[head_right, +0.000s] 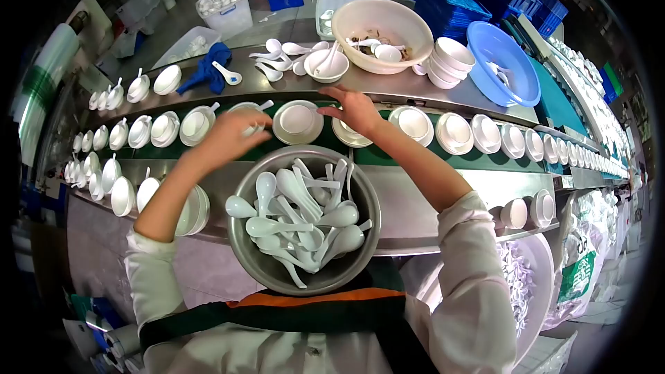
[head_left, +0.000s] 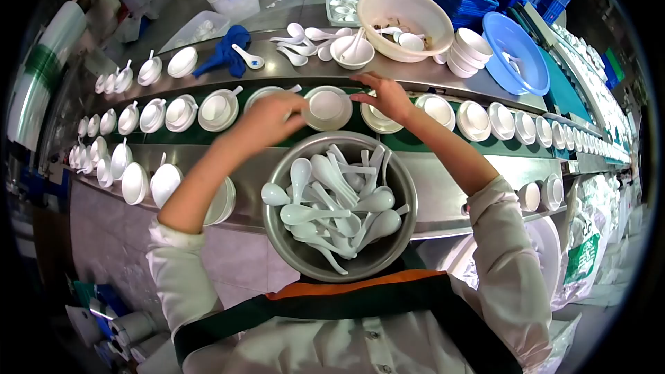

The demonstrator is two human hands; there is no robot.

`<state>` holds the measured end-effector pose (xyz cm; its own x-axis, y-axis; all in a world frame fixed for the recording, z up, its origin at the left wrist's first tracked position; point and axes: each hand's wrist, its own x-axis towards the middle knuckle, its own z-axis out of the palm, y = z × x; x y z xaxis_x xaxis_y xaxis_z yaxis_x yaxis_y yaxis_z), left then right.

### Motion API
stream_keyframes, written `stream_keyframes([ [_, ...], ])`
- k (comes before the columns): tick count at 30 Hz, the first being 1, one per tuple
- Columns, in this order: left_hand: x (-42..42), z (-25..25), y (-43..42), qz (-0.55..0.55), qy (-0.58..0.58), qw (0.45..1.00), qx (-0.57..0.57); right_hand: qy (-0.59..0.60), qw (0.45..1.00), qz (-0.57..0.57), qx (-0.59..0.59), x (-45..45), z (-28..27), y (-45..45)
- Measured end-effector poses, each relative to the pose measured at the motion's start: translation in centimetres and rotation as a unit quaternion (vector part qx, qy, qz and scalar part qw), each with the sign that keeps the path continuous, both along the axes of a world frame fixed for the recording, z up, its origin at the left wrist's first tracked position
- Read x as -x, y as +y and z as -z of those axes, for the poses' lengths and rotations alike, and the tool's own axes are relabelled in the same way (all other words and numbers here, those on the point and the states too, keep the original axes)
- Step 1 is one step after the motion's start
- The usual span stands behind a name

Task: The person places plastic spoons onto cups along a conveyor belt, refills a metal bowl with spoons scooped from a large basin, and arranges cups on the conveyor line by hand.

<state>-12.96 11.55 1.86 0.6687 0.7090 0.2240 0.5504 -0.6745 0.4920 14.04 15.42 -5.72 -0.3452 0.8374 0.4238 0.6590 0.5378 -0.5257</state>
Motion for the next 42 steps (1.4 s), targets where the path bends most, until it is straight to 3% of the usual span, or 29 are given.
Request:
stream_keyframes([
  [1, -1.2, 0.1, -1.5, 0.078, 0.017, 0.997, -0.015, 0.006, 1.0, 0.0, -0.02, 0.2, -0.9, -0.6],
  [3, -3.2, 0.7, -4.5, 0.168, 0.049, 0.984, -0.046, 0.016, 0.998, -0.042, 0.052, -0.5, -4.5, -2.8],
  [5, -4.7, 1.9, -6.0, 0.243, 0.148, 0.957, -0.064, -0.059, 0.95, -0.247, 0.18, -1.4, -7.0, -5.3],
  [7, -5.3, 3.0, -6.8, 0.249, 0.172, 0.952, -0.05, -0.162, 0.936, -0.288, 0.118, -1.9, -7.5, -7.6],
  [10, -5.9, 3.0, -6.6, 0.277, 0.192, 0.936, -0.098, -0.196, 0.952, -0.225, 0.068, -2.4, -8.0, -9.4],
  [13, -5.5, 3.0, -6.6, 0.274, 0.169, 0.941, -0.105, -0.185, 0.963, -0.183, 0.066, -3.2, -10.3, -8.9],
  [17, -5.1, 1.1, -6.2, 0.223, 0.173, 0.953, -0.111, 0.041, 0.992, -0.037, 0.117, -3.3, -11.8, -4.5],
  [19, -5.0, 0.9, -5.7, 0.104, 0.002, 0.994, -0.018, 0.04, 0.999, 0.009, -0.019, -2.4, -8.8, -1.0],
  [21, -4.4, 1.5, -4.1, 0.084, -0.034, 0.996, -0.02, 0.013, 0.997, 0.017, -0.077, -1.1, -4.2, 2.0],
  [24, -3.6, 1.1, -1.8, -0.018, -0.137, 0.985, 0.106, -0.066, 0.998, -0.011, 0.017, -0.2, 0.7, 3.6],
  [26, -3.5, 0.2, -0.6, -0.078, -0.208, 0.948, 0.228, -0.051, 0.998, -0.027, -0.009, 0.0, 0.8, 2.8],
  [29, -2.9, 1.4, 2.6, -0.115, -0.231, 0.929, 0.266, -0.036, 0.998, -0.043, 0.017, 0.0, -2.6, 0.2],
  [31, -2.9, 2.9, 4.8, -0.126, -0.252, 0.925, 0.255, -0.033, 0.964, -0.18, 0.192, 0.0, -6.2, -2.7],
  [33, -3.9, 3.4, 6.3, -0.157, -0.271, 0.919, 0.24, -0.192, 0.919, -0.248, 0.24, -0.5, -9.5, -6.6],
  [35, -5.3, 4.0, 8.0, -0.147, -0.285, 0.921, 0.22, -0.293, 0.911, -0.257, 0.138, -2.0, -7.3, -8.6],
  [37, -7.1, 4.8, 9.7, -0.115, -0.264, 0.94, 0.182, -0.316, 0.915, -0.228, 0.108, -2.4, -7.6, -10.5],
  [38, -7.8, 5.8, 11.0, -0.104, -0.198, 0.967, 0.121, -0.339, 0.916, -0.2, 0.078, -2.7, -8.1, -11.0],
  [39, -8.7, 6.6, 11.5, -0.087, -0.175, 0.979, 0.063, -0.339, 0.916, -0.198, 0.079, -3.0, -9.0, -11.2],
  [41, -10.2, 7.0, 11.6, -0.043, -0.094, 0.994, -0.021, -0.194, 0.962, -0.174, 0.078, -3.8, -11.1, -11.2],
  [42, -10.7, 7.9, 11.6, -0.016, -0.1, 0.995, 0.0, -0.156, 0.971, -0.161, 0.08, -4.1, -11.7, -11.1],
])
